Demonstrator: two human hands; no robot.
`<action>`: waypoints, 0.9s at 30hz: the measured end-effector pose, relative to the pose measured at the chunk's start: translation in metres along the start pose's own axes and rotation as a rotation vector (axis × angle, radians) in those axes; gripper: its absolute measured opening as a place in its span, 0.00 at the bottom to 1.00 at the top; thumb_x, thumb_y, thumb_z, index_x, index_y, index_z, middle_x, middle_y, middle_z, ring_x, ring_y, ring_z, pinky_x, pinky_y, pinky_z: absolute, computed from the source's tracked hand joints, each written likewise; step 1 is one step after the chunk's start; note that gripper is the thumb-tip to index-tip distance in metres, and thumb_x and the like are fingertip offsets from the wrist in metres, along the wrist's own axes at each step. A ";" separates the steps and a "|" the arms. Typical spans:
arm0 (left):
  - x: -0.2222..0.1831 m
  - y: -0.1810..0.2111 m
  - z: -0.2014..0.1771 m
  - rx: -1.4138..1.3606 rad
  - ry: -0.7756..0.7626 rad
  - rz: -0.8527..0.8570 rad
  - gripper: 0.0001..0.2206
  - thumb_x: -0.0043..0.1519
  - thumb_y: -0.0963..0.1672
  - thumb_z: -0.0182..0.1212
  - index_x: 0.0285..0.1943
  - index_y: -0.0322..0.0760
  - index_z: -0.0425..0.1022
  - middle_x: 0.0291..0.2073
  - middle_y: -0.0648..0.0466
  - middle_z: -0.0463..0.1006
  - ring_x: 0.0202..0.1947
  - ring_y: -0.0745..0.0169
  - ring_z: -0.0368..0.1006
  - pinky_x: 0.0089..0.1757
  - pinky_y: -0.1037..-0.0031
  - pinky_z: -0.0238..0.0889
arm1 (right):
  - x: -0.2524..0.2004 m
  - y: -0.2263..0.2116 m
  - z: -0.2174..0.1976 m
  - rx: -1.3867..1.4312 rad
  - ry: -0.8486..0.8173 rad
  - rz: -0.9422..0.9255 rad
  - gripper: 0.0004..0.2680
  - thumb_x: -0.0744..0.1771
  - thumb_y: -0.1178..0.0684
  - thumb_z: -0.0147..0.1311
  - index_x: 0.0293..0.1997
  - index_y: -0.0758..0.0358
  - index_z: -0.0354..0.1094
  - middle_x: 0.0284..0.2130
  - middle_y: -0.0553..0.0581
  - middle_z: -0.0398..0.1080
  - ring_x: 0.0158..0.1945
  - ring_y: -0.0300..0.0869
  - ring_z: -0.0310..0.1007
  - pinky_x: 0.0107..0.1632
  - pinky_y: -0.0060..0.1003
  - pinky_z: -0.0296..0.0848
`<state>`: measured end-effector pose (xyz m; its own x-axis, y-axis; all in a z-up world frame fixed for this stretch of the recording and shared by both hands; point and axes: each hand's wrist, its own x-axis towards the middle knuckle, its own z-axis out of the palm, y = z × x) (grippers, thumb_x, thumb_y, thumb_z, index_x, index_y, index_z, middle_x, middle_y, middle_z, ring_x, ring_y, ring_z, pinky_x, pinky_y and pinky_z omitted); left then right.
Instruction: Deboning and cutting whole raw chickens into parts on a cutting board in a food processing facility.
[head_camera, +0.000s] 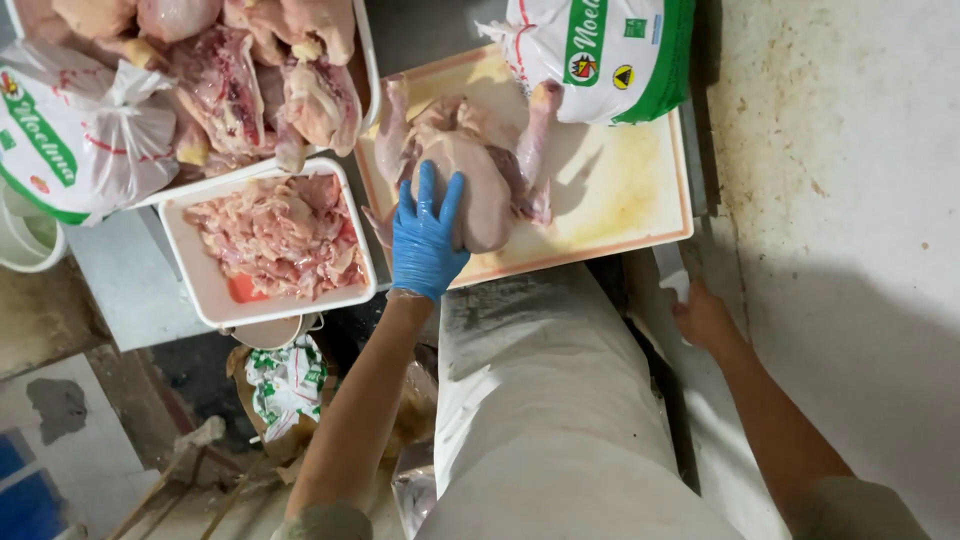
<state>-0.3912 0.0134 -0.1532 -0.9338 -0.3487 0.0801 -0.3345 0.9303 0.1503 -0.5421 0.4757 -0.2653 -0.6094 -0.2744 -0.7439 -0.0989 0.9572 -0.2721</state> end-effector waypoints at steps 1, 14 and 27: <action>0.009 -0.002 0.002 -0.026 0.078 0.029 0.50 0.40 0.46 0.78 0.79 0.49 0.60 0.71 0.37 0.58 0.62 0.17 0.64 0.54 0.47 0.73 | -0.013 0.001 -0.004 0.055 -0.060 0.045 0.22 0.69 0.46 0.50 0.70 0.70 0.57 0.55 0.81 0.72 0.58 0.69 0.75 0.55 0.64 0.76; 0.013 -0.016 0.038 -0.156 -0.136 -0.096 0.49 0.45 0.50 0.77 0.80 0.61 0.56 0.78 0.48 0.47 0.65 0.25 0.66 0.60 0.41 0.68 | -0.115 0.094 0.067 0.059 0.124 0.315 0.13 0.67 0.51 0.47 0.45 0.75 0.72 0.34 0.72 0.76 0.41 0.61 0.78 0.45 0.57 0.77; 0.014 -0.027 0.070 -0.341 -0.100 -0.063 0.54 0.55 0.46 0.75 0.87 0.60 0.38 0.86 0.51 0.31 0.64 0.27 0.71 0.46 0.60 0.80 | -0.158 -0.144 0.135 0.761 0.282 0.011 0.05 0.73 0.51 0.47 0.45 0.58 0.64 0.28 0.49 0.64 0.30 0.35 0.60 0.32 0.34 0.61</action>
<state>-0.4046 -0.0085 -0.2253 -0.9263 -0.3753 -0.0341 -0.3457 0.8102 0.4733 -0.3254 0.3692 -0.1911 -0.7927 -0.1343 -0.5946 0.4084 0.6072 -0.6816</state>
